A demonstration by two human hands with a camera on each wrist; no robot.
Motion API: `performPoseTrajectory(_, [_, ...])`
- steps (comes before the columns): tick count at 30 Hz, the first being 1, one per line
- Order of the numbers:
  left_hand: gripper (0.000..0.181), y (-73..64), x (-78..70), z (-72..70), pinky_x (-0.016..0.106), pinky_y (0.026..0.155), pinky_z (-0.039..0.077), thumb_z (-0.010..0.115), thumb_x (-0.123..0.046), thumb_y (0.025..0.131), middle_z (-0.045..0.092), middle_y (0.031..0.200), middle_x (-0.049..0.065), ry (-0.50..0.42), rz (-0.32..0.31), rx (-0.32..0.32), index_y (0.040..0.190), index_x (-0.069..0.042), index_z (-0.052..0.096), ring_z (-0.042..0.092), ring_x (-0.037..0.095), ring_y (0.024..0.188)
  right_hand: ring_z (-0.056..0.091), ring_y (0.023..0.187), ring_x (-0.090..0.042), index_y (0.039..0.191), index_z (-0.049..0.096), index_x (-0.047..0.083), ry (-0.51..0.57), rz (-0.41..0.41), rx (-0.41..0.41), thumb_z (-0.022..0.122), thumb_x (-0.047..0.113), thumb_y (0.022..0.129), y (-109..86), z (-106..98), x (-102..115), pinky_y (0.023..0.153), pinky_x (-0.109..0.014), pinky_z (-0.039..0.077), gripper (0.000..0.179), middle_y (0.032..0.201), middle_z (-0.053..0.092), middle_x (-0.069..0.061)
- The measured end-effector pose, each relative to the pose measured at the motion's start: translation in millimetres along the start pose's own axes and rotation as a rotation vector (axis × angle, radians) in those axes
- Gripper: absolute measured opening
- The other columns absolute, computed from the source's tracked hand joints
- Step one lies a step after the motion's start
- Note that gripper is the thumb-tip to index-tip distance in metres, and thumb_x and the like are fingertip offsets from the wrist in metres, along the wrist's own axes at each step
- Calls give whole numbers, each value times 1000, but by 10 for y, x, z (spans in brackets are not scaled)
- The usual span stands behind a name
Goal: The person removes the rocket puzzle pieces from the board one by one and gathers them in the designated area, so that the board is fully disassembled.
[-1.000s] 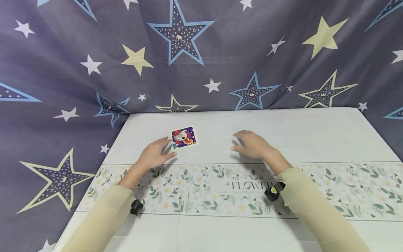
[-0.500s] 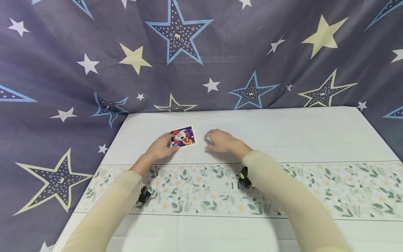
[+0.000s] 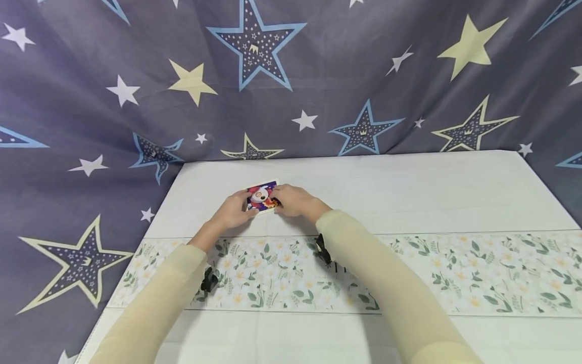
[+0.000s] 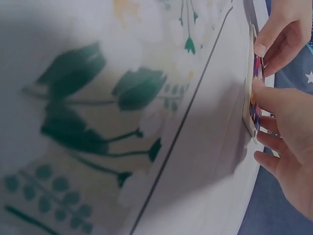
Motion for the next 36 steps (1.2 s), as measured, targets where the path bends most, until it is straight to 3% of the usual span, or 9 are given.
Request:
performPoseTrajectory(11, [67,-1,-111,-1,44,117,34,59,-36,93,37,152,22,62,86,-9,144,3,41,39,37,140,47,134,-31,133,56,7,-15,2,3,62,22,94,48,-36,-39,115,-42,37,42,143,51,-14])
performPoseTrajectory(14, [67,-37,-178,25,44,117,34,59,-37,94,37,153,21,91,99,12,144,2,40,39,36,141,48,133,-31,132,57,8,-20,8,4,63,24,93,-13,-14,-62,114,-43,39,42,143,51,-14])
performPoseTrajectory(21, [64,-121,-364,64,44,118,32,61,-35,93,42,150,21,106,143,70,142,1,44,38,35,141,63,115,-26,120,66,8,-8,6,-31,72,21,87,-235,-36,-67,103,-41,49,37,122,68,-10])
performPoseTrajectory(24, [64,-157,-422,97,43,118,33,62,-36,93,44,148,20,126,157,82,141,1,45,40,34,140,65,112,-26,123,65,6,-15,-12,-32,73,22,85,-356,-36,-65,103,-41,49,42,121,69,-10])
performPoseTrajectory(27, [65,-200,-474,129,42,118,32,62,-38,92,43,149,20,151,163,93,142,1,45,39,33,141,70,88,-21,126,64,6,-6,-12,-33,74,25,85,-473,-18,-62,96,-40,53,46,103,74,-10])
performPoseTrajectory(31, [66,-257,-550,153,42,118,31,61,-40,93,40,150,21,211,203,111,142,0,44,35,34,143,60,55,-10,126,64,7,15,3,-50,76,27,83,-607,9,-58,84,-37,56,49,71,72,-4])
performPoseTrajectory(36, [67,-323,-624,160,42,118,32,61,-42,93,38,151,21,234,232,115,143,-2,43,32,32,145,59,53,-5,123,66,7,34,-20,-108,78,28,81,-748,18,-71,79,-36,57,48,66,71,-2])
Point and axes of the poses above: each hand's wrist, its own y-axis towards the middle knuckle, its own z-axis out of the palm, x = y × z, the point moved 1 cm from there along y, towards the middle knuckle
